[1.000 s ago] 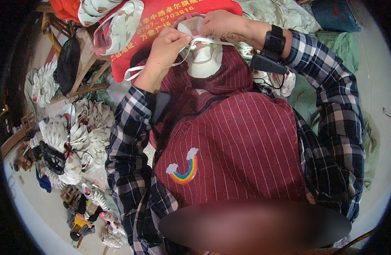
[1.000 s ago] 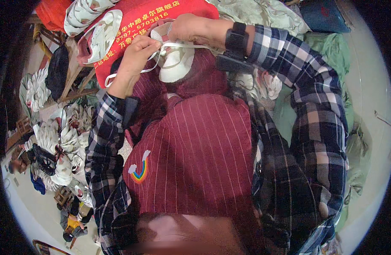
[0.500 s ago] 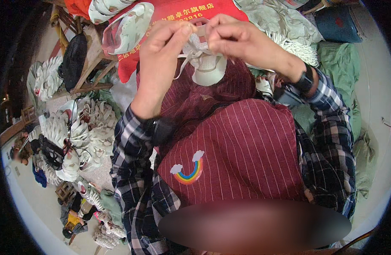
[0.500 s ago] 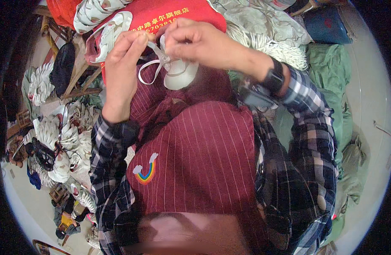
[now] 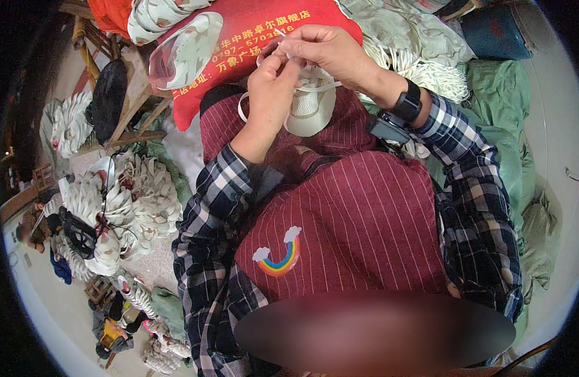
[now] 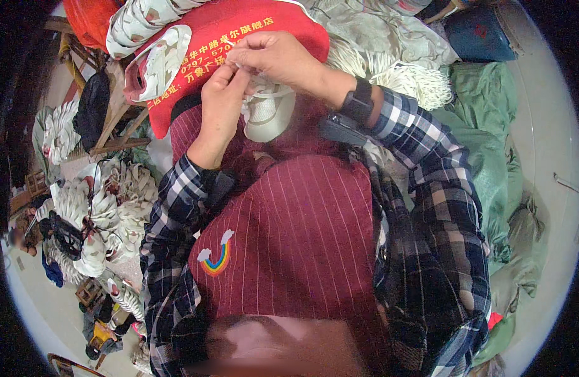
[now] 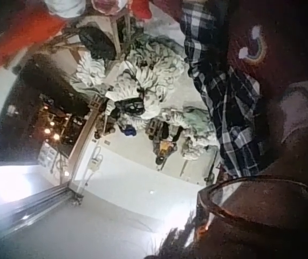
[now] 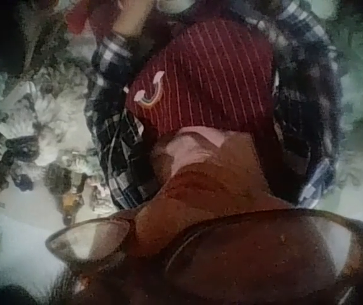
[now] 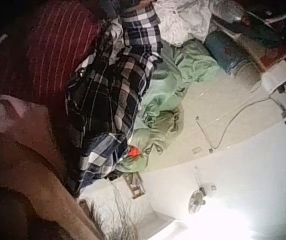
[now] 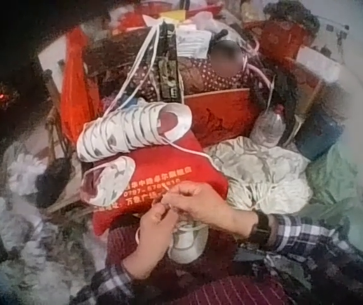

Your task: The recorder is lacing a white shoe in a factory setting.

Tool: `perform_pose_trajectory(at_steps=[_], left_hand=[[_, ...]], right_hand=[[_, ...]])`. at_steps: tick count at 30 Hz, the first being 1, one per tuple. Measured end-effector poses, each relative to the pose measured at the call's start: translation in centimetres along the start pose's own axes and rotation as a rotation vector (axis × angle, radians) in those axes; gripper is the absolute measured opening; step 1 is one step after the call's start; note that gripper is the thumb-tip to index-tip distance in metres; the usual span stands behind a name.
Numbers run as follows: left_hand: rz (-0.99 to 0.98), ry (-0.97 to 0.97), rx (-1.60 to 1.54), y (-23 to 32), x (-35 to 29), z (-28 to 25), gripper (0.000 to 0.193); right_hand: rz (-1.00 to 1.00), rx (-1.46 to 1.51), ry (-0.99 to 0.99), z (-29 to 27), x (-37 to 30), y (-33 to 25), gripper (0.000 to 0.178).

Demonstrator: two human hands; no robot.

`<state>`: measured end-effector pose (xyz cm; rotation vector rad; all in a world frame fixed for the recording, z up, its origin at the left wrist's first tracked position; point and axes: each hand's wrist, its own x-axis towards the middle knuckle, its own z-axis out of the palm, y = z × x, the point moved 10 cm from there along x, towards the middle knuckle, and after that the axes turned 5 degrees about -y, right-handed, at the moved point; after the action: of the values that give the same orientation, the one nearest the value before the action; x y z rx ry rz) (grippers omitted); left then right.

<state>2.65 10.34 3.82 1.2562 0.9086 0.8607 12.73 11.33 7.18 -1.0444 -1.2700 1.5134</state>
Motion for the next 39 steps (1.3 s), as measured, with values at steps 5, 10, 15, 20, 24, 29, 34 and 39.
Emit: perform_pose_trajectory(at_steps=[5, 10, 15, 20, 24, 29, 34, 39], left_hand=[[-0.148, 0.04, -0.278, -2.3, -0.8, -3.7, 0.021], [-0.108, 0.376, -0.418, -3.8, -3.1, -22.6, 0.024], [0.294, 0.367, -0.599, -1.0, -5.2, -44.7, 0.008], [0.074, 0.454, -0.156, -1.2, -1.8, -28.9, 0.017], [0.212, 0.375, 0.478, 2.6, -4.5, -13.3, 0.023], [0.539, 0.076, 0.85, 4.2, -5.2, -2.2, 0.024], [0.34, 0.002, 0.753, 1.1, -3.4, -2.2, 0.021], [0.175, -0.106, 0.579, -0.8, -2.4, -1.9, 0.017]], right_hand=[[0.244, 0.344, 0.022, -5.0, -0.7, 3.8, 0.022], [0.252, 0.148, 0.364, -22.3, -6.7, 5.7, 0.031], [-0.262, 0.291, 1.088, -48.3, -20.2, -4.6, 0.032], [-0.016, -0.571, 0.677, -36.0, -12.4, -3.9, 0.032], [-0.296, -0.941, 0.216, -11.9, -4.9, -2.9, 0.022], [-0.357, -1.13, -0.227, 2.1, -5.2, -1.8, 0.026], [-0.348, -1.033, -0.176, 0.1, -3.2, -0.6, 0.017], [0.343, -0.348, -0.152, -3.1, -2.5, 5.7, 0.022]])
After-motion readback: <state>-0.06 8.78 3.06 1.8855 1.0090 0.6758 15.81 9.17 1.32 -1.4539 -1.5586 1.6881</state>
